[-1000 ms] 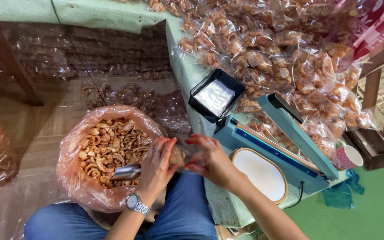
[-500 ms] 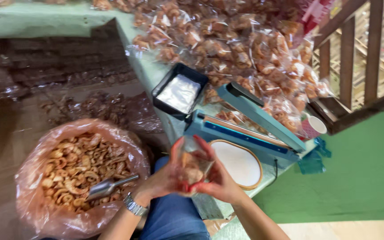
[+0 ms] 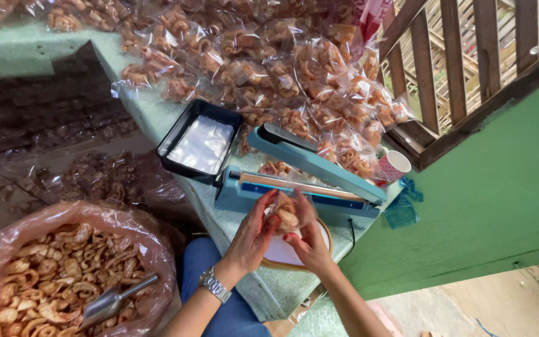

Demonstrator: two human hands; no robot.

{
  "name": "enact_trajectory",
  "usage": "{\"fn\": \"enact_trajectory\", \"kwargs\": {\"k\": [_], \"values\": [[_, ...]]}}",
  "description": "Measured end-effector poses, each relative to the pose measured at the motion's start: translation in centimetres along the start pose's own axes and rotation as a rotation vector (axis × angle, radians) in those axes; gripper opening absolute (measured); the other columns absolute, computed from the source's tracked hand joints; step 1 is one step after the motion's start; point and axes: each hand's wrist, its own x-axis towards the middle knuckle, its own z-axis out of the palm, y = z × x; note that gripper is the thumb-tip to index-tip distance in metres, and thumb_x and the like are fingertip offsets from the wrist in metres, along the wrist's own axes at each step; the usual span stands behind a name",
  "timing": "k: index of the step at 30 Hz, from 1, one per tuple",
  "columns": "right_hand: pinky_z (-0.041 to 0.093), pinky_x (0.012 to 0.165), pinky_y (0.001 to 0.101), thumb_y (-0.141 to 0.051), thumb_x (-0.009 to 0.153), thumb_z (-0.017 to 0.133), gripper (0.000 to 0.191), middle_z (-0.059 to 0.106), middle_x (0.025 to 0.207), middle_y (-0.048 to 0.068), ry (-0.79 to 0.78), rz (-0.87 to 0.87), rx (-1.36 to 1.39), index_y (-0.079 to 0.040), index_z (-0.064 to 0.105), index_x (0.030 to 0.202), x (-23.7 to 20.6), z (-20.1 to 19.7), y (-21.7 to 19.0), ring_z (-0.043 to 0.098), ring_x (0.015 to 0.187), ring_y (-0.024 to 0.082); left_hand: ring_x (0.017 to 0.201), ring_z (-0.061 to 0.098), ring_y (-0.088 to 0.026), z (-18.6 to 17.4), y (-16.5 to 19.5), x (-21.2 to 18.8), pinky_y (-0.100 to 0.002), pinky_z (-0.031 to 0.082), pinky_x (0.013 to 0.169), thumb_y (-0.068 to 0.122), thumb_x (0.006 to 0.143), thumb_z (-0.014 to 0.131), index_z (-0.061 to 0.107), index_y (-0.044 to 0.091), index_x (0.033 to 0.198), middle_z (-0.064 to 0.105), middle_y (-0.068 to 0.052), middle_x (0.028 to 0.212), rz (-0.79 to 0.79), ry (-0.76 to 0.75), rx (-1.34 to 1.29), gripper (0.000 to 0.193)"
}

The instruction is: The person scoops fried snacks from a large bag into small plastic bags, seals them using a heat sealer, and places the finished packages on a table. The process is repeated continuously.

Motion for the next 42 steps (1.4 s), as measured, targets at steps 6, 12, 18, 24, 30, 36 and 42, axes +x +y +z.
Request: {"fn": "enact_trajectory", "kwargs": {"k": [6,12,18,24,30,36,42], "values": [[0.040,0.103,0.0291,-0.010,0.094,0.056,0.053,0.051,0.139,0.011,0.311,-0.036,0.008,0.002,0.042,0.143,-0.1,-0.2,0.6,0.051,0.122,0.017,0.124,0.052,-0.032,1.3,1.2,1.7,-0.038,0.046,0.101,0.020,0.096,0.057,0.051,0.003,0.129,0.052,-0.015,0.132,0.236,0.185,0.253,0.037],[0.046,0.086,0.0210,0.012,0.087,0.061,0.050,0.061,0.110,0.003,0.376,-0.073,-0.322,0.000,0.053,0.135,2.1,-0.1,-1.7,0.054,0.092,0.009,0.103,0.058,-0.029,1.3,3.5,3.0,-0.036,0.052,0.084,0.005,0.085,0.066,0.064,0.004,0.100,0.060,-0.010,0.107,0.306,0.291,0.425,0.016],[0.045,0.085,0.0203,0.013,0.085,0.055,0.035,0.057,0.100,0.003,0.311,-0.011,-0.078,-0.001,0.060,0.116,3.2,-0.8,-5.2,0.053,0.092,0.010,0.097,0.059,-0.029,-0.3,4.8,3.2,-0.038,0.049,0.083,0.007,0.084,0.067,0.063,0.003,0.093,0.062,-0.009,0.097,0.275,0.332,0.448,0.011],[0.043,0.081,0.0296,0.005,0.078,0.067,0.009,0.060,0.091,0.008,0.174,-0.165,-0.696,0.000,0.063,0.085,4.8,-0.9,-8.7,0.053,0.089,0.022,0.092,0.058,-0.029,0.1,5.8,3.6,-0.037,0.049,0.079,0.012,0.082,0.071,0.063,0.003,0.085,0.060,-0.009,0.091,0.276,0.306,0.442,0.012],[0.039,0.086,0.0354,-0.002,0.077,0.068,0.006,0.059,0.084,0.005,0.110,-0.231,-0.768,-0.004,0.065,0.081,3.3,-4.5,-12.3,0.052,0.090,0.023,0.087,0.058,-0.027,-2.1,7.7,2.3,-0.036,0.051,0.068,0.015,0.083,0.072,0.058,0.001,0.081,0.057,-0.009,0.085,0.305,0.192,0.669,0.020],[0.043,0.079,0.0369,-0.010,0.077,0.072,0.007,0.061,0.086,0.005,-0.039,-0.207,-0.942,-0.007,0.068,0.082,4.9,-6.1,-6.5,0.055,0.085,0.023,0.088,0.057,-0.029,-2.9,4.0,4.6,-0.039,0.051,0.068,0.021,0.082,0.072,0.059,0.002,0.077,0.058,-0.011,0.088,0.276,0.135,0.871,0.024],[0.047,0.078,0.0385,-0.013,0.082,0.065,0.014,0.064,0.104,0.009,-0.169,-0.219,-1.376,-0.006,0.069,0.094,6.4,-5.0,1.7,0.060,0.093,0.026,0.094,0.054,-0.030,-3.1,-2.6,7.9,-0.041,0.048,0.075,0.011,0.076,0.067,0.063,0.004,0.082,0.058,-0.010,0.095,0.222,0.044,1.014,0.009]]}}
